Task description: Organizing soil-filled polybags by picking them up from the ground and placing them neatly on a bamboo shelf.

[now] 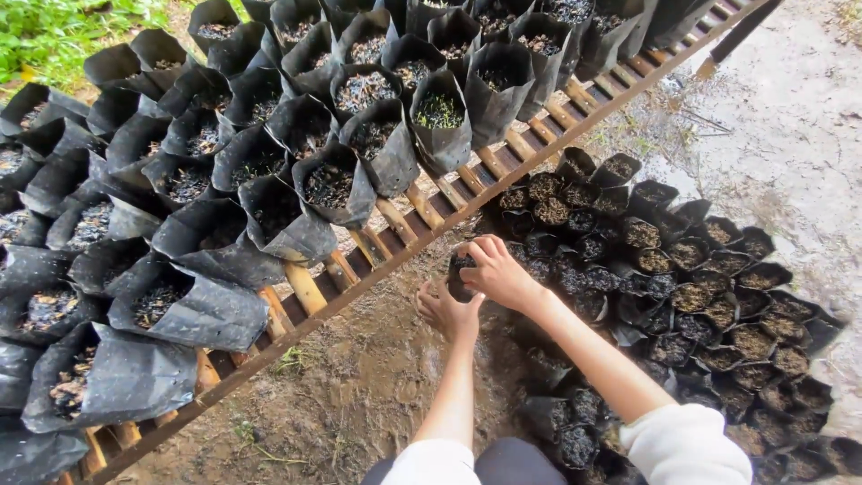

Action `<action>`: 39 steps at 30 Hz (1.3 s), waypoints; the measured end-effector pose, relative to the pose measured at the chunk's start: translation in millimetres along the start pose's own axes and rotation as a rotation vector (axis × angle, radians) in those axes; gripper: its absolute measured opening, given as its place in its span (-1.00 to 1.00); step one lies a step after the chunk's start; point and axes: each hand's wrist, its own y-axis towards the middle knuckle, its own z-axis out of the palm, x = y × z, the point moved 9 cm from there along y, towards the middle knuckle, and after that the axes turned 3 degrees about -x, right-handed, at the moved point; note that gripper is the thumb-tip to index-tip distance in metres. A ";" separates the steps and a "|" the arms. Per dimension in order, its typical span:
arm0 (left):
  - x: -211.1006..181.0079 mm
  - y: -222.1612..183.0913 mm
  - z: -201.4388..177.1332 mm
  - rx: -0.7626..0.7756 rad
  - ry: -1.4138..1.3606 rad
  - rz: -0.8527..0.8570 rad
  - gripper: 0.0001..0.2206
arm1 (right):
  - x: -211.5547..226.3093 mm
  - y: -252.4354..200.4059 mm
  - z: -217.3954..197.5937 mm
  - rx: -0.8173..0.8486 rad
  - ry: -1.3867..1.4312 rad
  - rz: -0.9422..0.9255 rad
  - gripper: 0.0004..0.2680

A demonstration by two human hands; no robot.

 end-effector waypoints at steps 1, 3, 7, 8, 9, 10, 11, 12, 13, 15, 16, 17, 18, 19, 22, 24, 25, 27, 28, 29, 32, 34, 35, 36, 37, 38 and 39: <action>-7.6 -4.3 -8.3 0.004 -0.006 -0.006 -0.31 | 2.6 -7.6 -6.3 0.008 -0.003 -0.003 -0.80; -44.4 -3.8 -29.3 0.010 -0.049 0.139 -0.39 | -2.1 -10.4 -30.4 -0.070 0.029 0.039 -0.80; -108.8 -41.5 -55.7 -0.095 -0.268 0.327 -0.42 | -10.9 -26.1 -126.6 -0.187 0.045 0.114 -0.83; -135.8 -55.0 -74.2 -0.111 -0.358 0.347 -0.44 | -15.4 -24.1 -164.0 -0.230 0.052 0.126 -0.85; -164.4 -68.8 -95.3 -0.127 -0.448 0.367 -0.46 | -19.4 -21.1 -204.3 -0.273 0.060 0.139 -0.87; -189.7 -78.4 -115.0 -0.131 -0.452 0.363 -0.46 | -18.5 -20.5 -234.3 -0.271 0.058 0.132 -0.87; -217.6 -89.6 -138.0 -0.154 -0.454 0.376 -0.47 | -19.0 -20.5 -268.4 -0.289 0.040 0.143 -0.86; -243.5 -104.3 -164.0 -0.171 -0.449 0.388 -0.47 | -15.7 -22.6 -304.0 -0.305 0.027 0.160 -0.82; -265.5 -117.7 -187.5 -0.170 -0.447 0.383 -0.47 | -11.6 -16.7 -341.4 -0.300 0.030 0.160 -0.82; -325.4 -139.9 -234.7 -0.196 -0.475 0.462 -0.52 | -12.1 -2.9 -423.1 -0.327 0.021 0.179 -0.86; -360.2 -146.6 -267.0 -0.193 -0.486 0.478 -0.52 | -14.2 9.3 -471.1 -0.336 0.005 0.183 -0.86; -398.0 -155.4 -296.2 -0.129 -0.525 0.523 -0.60 | -14.6 22.6 -512.7 -0.264 0.023 0.175 -0.85; -434.3 -163.1 -326.9 -0.070 -0.560 0.572 -0.61 | -13.5 36.6 -552.8 -0.198 0.042 0.164 -0.81; -464.9 -170.2 -354.4 -0.074 -0.568 0.591 -0.61 | -14.4 48.8 -595.6 -0.214 0.028 0.164 -0.81; -550.4 -177.5 -427.2 0.013 -0.633 0.610 -0.49 | -14.3 94.2 -702.1 -0.181 0.037 0.147 -0.84; -601.7 -178.9 -467.2 0.132 -0.648 0.584 -0.55 | -12.2 124.3 -760.9 -0.155 0.031 0.147 -0.83; -628.0 -174.1 -490.4 0.111 -0.654 0.596 -0.55 | -12.7 141.3 -789.3 -0.169 0.024 0.130 -0.83; -670.8 -172.0 -540.5 0.032 -0.643 0.667 -0.50 | -8.5 171.8 -836.9 -0.177 0.045 0.113 -0.80; -693.6 -169.4 -568.0 0.001 -0.649 0.662 -0.50 | -9.1 184.8 -857.3 -0.180 0.046 0.082 -0.80; -711.7 -163.8 -590.6 0.012 -0.684 0.600 -0.57 | -13.7 196.8 -877.9 -0.208 0.066 0.096 -0.81; -774.3 -140.2 -681.2 0.024 -0.866 0.615 -0.47 | -13.3 253.9 -933.2 -0.301 0.162 0.082 -0.83; -799.4 -126.5 -711.7 0.040 -1.016 0.678 -0.22 | -15.4 281.8 -956.6 -0.346 0.238 0.063 -0.83; -798.0 -113.4 -714.3 -0.109 -0.807 0.685 -0.47 | -19.3 294.6 -960.2 -0.366 0.146 0.071 -0.86; -798.2 -96.5 -716.9 -0.262 -0.598 0.683 -0.63 | -25.0 311.8 -962.5 -0.390 0.051 0.071 -0.87; -802.7 -83.4 -730.8 -0.286 -0.594 0.676 -0.63 | -21.6 336.2 -973.4 -0.393 0.061 0.048 -0.87; -804.3 -76.0 -738.8 -0.243 -0.591 0.651 -0.56 | -16.5 351.8 -985.0 -0.404 0.110 0.051 -0.86; -805.7 -68.4 -745.7 -0.200 -0.588 0.625 -0.49 | -12.2 367.1 -996.0 -0.414 0.158 0.055 -0.84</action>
